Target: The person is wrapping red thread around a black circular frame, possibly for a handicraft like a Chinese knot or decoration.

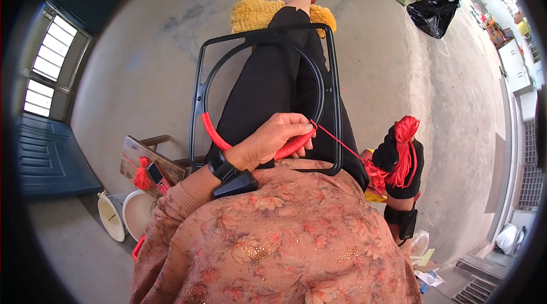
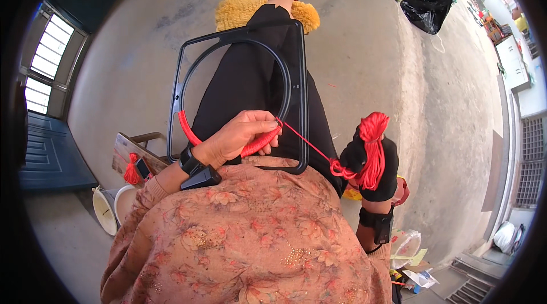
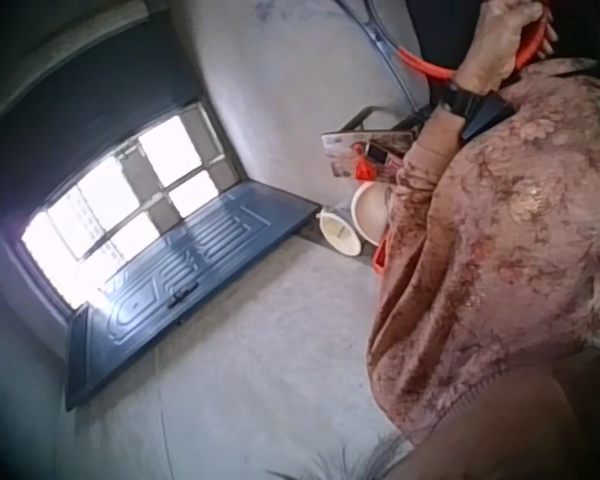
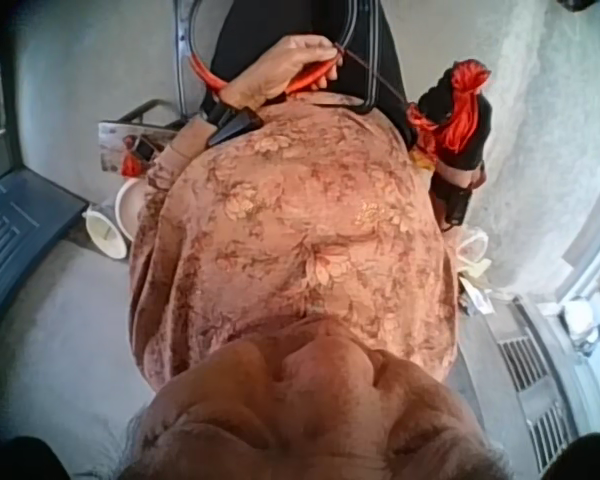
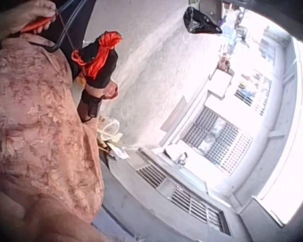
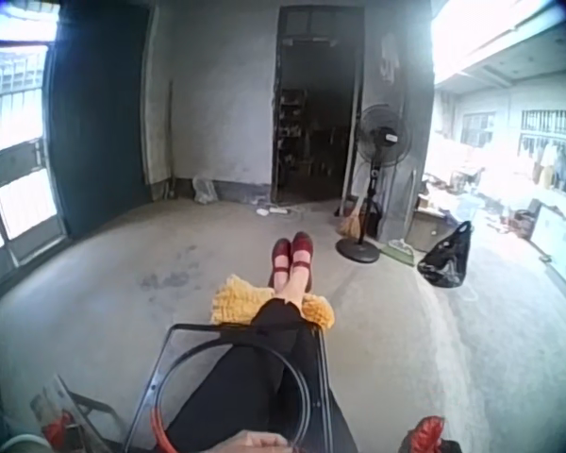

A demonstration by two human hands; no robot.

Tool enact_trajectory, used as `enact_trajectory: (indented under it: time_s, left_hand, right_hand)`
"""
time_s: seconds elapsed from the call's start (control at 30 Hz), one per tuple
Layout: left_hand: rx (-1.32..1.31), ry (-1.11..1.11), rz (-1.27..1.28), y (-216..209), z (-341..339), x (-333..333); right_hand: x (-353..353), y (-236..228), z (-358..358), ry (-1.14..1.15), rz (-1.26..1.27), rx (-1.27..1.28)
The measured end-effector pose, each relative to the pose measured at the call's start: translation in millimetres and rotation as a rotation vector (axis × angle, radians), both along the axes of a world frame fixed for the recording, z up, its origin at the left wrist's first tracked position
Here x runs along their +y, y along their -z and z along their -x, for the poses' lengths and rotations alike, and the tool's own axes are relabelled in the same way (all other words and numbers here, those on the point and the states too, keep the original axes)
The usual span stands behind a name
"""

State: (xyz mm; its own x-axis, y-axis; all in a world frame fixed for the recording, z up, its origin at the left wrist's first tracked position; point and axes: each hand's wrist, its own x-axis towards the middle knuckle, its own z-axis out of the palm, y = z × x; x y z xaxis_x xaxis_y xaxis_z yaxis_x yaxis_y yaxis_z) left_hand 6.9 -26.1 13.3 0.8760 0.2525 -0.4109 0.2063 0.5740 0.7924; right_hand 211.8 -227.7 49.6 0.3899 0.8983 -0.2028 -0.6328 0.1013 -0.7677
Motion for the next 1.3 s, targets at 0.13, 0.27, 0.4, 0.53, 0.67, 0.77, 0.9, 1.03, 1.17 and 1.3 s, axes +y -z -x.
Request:
enact_trajectory:
  time_s: [0.13,0.27,0.4,0.53,0.67,0.77,0.9,1.03,1.17,1.3]
  left_hand:
    - [0.025,0.007,-0.052,-6.7,-3.0,-0.3]
    - [0.001,-0.087,0.031,-2.5,-10.3,3.0]
    - [-0.007,-0.14,0.046,0.2,-14.2,4.4]
    - [0.002,-0.159,0.106,3.5,-13.9,6.5]
    - [-0.009,-0.174,0.111,0.6,-12.5,5.3]
    - [-0.017,-0.177,0.075,0.5,-11.4,4.8]
    - [-0.013,-0.184,0.011,-1.0,-13.6,4.3]
    - [-0.016,-0.233,-0.083,-3.9,-18.1,1.7]
    - [-0.059,-0.178,-0.279,1.5,-20.9,2.9]
    - [-0.083,-0.207,-0.688,10.7,-19.1,3.1]
  right_hand:
    - [-10.6,4.8,11.0,0.029,0.008,0.025]
    - [-16.4,9.2,10.6,0.003,0.019,0.05]
    - [-17.9,12.2,8.4,-0.044,-0.117,0.043]
    - [-16.4,6.1,8.3,0.26,-0.054,0.053]
    - [-25.6,22.7,-57.8,0.377,-0.152,-0.29]
    - [-22.7,20.9,-102.9,0.631,0.017,-0.153]
    - [-9.8,36.9,-140.5,0.577,-0.156,-0.108]
    - [47.9,13.1,-107.4,0.258,-0.013,-0.307]
    - [111.8,-22.5,-29.3,-0.007,0.173,-1.309]
    - [147.2,-36.3,4.6,-0.182,-0.172,-2.256]
